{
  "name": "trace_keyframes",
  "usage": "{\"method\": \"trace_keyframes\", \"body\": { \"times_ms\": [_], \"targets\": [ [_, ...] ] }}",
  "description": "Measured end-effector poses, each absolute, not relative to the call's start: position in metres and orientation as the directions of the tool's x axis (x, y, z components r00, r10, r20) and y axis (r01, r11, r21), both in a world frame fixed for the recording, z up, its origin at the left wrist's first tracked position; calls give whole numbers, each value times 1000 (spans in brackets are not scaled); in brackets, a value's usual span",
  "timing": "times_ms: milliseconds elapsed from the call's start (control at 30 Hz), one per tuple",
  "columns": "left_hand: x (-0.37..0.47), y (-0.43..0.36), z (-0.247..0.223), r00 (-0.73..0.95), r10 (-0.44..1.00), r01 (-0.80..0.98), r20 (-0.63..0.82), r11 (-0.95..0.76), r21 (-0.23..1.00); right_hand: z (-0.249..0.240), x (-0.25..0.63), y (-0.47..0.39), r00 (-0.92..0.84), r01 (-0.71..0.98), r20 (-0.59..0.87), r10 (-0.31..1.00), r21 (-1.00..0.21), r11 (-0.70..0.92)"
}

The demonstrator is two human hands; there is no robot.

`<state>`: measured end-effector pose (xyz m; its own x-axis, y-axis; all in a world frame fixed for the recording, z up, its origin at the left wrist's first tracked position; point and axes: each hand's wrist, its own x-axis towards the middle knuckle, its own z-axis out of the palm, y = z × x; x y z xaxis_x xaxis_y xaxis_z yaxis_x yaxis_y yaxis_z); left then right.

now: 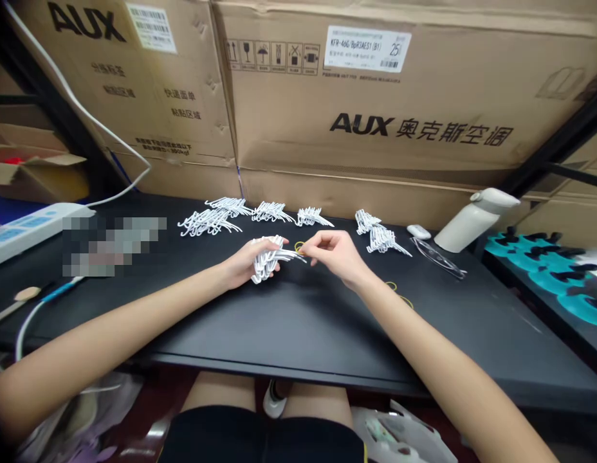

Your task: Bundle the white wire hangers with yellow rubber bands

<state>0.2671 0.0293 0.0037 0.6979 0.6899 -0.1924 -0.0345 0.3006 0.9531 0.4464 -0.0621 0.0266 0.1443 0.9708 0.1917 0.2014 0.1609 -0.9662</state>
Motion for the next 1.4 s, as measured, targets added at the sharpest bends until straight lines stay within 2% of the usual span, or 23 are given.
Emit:
{"method": "trace_keyframes", "body": {
  "times_ms": [133,267,333,467,600,767,900,1100,1233,1300,1400],
  "targets": [
    [267,28,5,679,708,-49,-192,305,951,9,448,-61,257,-97,95,962,-988,124],
    [268,26,7,673,706,-23,-220,318,948,9,450,-67,323,-203,107,940,-963,179],
    [268,25,7,671,708,-22,-221,318,948,9,448,-68,332,-188,122,935,-963,192],
    [268,25,6,675,709,-40,-204,312,949,7,443,-69,363,-52,187,913,-974,221],
    [268,26,6,673,711,-42,-205,314,948,4,443,-70,428,-3,136,894,-988,152],
    [268,26,5,678,710,-59,-189,310,949,-3,445,-68,323,135,105,941,-989,64],
    [268,27,3,678,713,-70,-178,304,950,-9,449,-66,282,9,-16,959,-1000,-20],
    [268,26,5,673,714,-64,-191,314,947,-4,452,-65,300,-154,-98,949,-987,-54],
    [268,26,5,675,714,-62,-186,306,950,2,449,-67,229,-244,-170,959,-963,-113],
    [268,26,5,673,716,-65,-186,307,949,5,447,-69,228,-284,-169,959,-954,-100],
    [268,26,5,669,720,-79,-183,315,946,8,445,-72,263,-277,-89,961,-961,-13]
  ]
}}
